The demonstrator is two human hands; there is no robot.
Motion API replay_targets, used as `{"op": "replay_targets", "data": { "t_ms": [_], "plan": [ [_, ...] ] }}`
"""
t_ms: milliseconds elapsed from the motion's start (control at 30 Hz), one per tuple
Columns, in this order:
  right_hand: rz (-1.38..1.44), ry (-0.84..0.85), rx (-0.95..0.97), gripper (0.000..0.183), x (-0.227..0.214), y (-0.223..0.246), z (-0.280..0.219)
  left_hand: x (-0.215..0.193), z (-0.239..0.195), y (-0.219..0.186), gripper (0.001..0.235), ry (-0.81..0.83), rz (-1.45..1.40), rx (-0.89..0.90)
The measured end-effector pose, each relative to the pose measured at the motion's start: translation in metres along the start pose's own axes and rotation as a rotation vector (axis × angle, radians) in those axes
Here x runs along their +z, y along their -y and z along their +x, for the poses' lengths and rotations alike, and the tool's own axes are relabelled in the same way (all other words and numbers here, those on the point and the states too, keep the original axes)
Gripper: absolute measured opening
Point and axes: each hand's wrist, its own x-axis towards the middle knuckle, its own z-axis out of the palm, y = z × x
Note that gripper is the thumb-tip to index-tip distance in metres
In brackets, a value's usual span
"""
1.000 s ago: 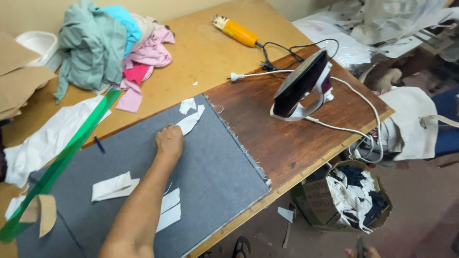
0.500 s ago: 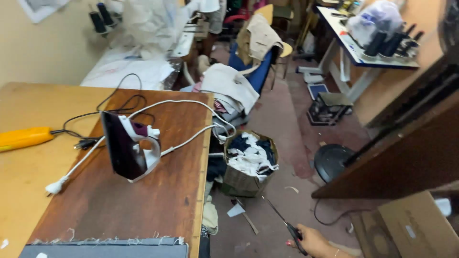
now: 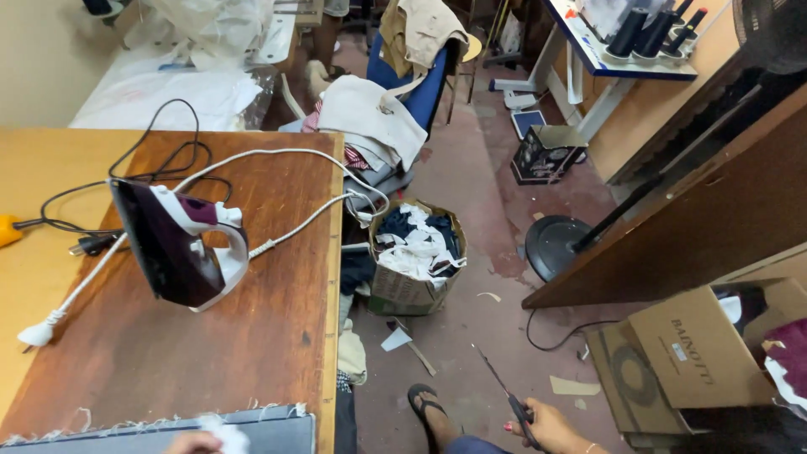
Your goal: Cutting out fabric pieces using scissors following a pattern on a workbench.
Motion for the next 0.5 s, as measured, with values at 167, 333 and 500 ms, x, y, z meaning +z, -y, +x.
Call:
{"op": "replay_targets", "data": {
  "t_ms": [167,333,500],
  "plan": [
    [-0.061,-0.050,-0.032,0.039,-0.021,-0.014,0.041,0.256,-0.011,-0.170,0.014,0.181,-0.102,0.027],
    [0.116,0.010,-0.066,0.039,-0.067,-0.006,0.079,0.398,0.067,-0.297,0.013,0.039,0.117,-0.021],
    [0.153,0.016,0.013,0.042,-0.113,-0.006,0.114,0.463,0.155,-0.353,0.045,-0.028,0.100,0.107]
  ]
}}
